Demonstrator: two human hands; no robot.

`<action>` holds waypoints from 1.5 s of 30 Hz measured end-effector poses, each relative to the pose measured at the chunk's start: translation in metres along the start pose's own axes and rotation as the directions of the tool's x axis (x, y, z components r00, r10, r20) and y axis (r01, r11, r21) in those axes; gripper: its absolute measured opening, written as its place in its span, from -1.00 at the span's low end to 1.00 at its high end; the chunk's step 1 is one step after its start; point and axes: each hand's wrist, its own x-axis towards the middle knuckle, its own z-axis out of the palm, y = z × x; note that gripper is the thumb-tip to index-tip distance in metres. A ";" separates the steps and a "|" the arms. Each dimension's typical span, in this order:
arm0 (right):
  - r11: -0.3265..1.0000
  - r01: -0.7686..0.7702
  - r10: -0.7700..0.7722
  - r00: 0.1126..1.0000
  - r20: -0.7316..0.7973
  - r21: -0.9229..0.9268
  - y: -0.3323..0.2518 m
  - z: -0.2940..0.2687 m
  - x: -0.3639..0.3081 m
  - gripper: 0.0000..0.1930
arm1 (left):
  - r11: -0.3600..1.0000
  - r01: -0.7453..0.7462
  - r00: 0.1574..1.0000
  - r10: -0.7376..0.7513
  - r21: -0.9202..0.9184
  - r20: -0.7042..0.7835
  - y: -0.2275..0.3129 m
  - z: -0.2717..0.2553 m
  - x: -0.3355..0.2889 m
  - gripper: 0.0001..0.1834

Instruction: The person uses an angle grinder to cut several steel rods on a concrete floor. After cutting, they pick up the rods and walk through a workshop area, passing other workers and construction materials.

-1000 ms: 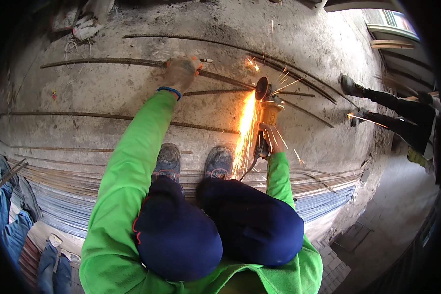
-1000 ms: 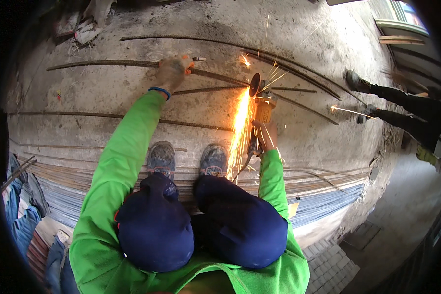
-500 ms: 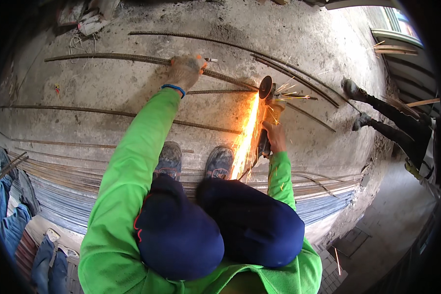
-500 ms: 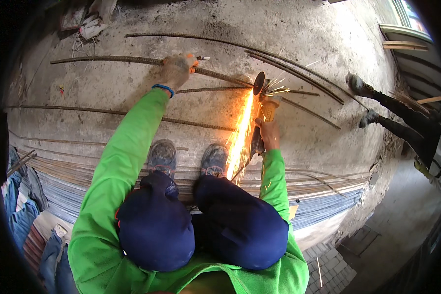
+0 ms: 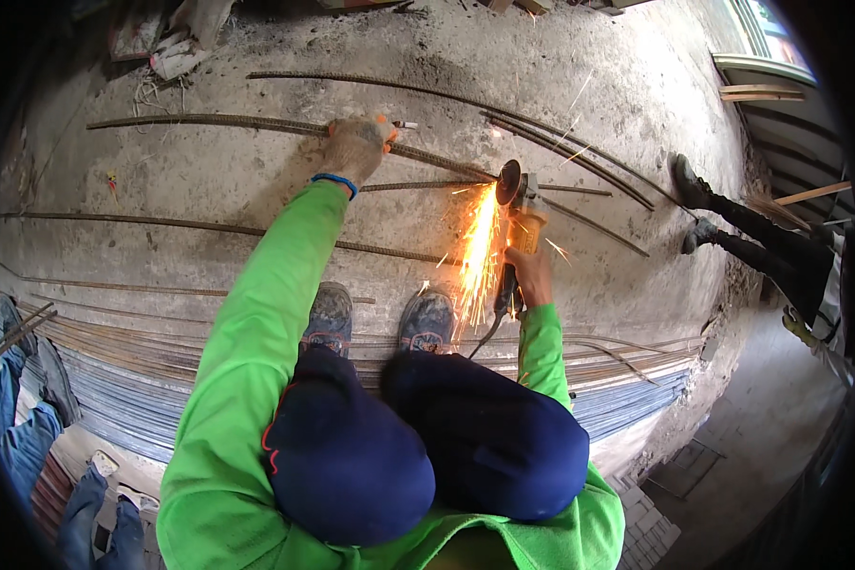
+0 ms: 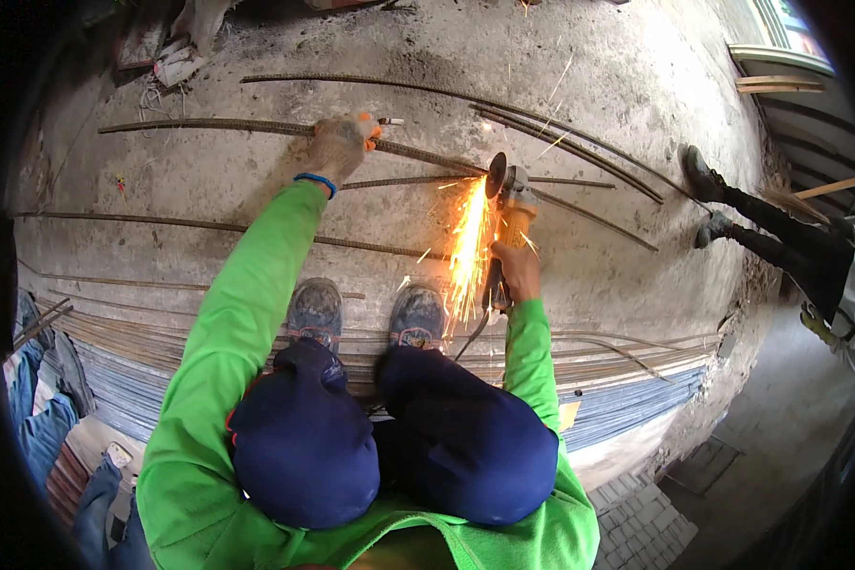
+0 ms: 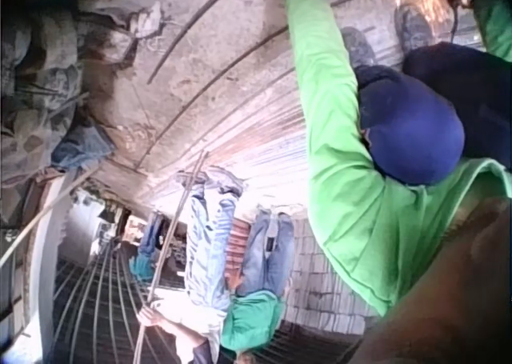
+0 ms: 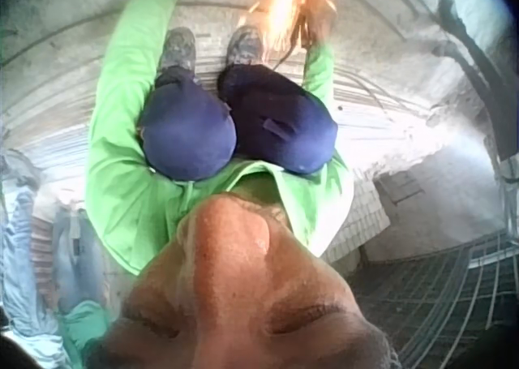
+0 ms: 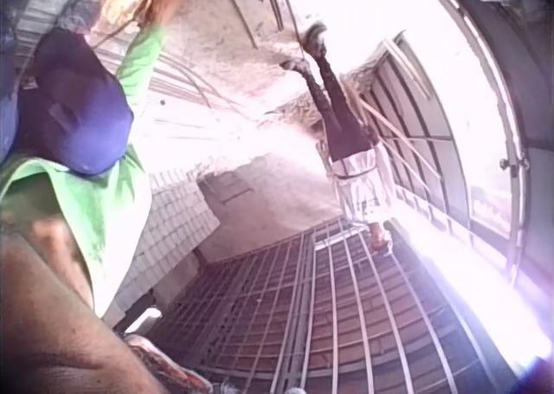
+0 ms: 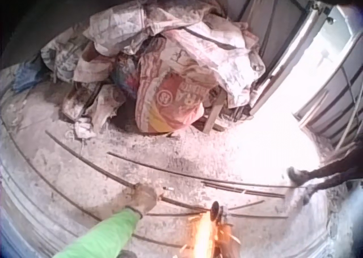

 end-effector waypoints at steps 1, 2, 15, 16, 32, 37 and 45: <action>0.999 -0.014 0.013 1.000 0.014 0.042 -0.002 -0.001 -0.004 -0.72 | 0.999 0.019 1.000 -0.018 -0.040 0.010 0.003 0.000 -0.001 -0.63; 0.996 -0.025 0.022 0.999 0.036 0.085 -0.008 0.000 -0.009 -0.71 | 0.990 0.040 0.999 -0.039 -0.134 0.010 -0.002 0.004 -0.002 -0.62; 0.973 -0.038 0.029 0.999 0.044 0.227 -0.019 0.000 -0.006 -0.73 | 0.932 -0.044 0.999 0.040 0.359 0.016 0.000 -0.001 0.004 -0.71; 0.970 -0.005 -0.004 0.999 0.038 0.245 -0.014 0.001 -0.005 -0.73 | 0.947 -0.025 1.000 0.023 0.321 0.009 0.001 -0.001 0.004 -0.71; 0.974 -0.108 0.097 0.993 0.064 0.199 -0.027 -0.002 -0.002 -0.75 | 0.901 0.338 0.938 -0.298 -0.272 0.180 0.016 -0.015 0.003 -0.62; 0.970 -0.054 0.036 0.996 0.079 0.237 0.006 -0.004 -0.002 -0.74 | 0.989 0.077 0.996 -0.083 0.126 0.041 0.020 -0.010 0.000 -0.69; 0.194 -0.328 0.001 0.942 0.334 0.924 0.055 0.008 -0.065 -0.56 | 0.887 -0.442 0.807 0.459 0.134 -0.372 0.077 0.011 -0.083 -0.63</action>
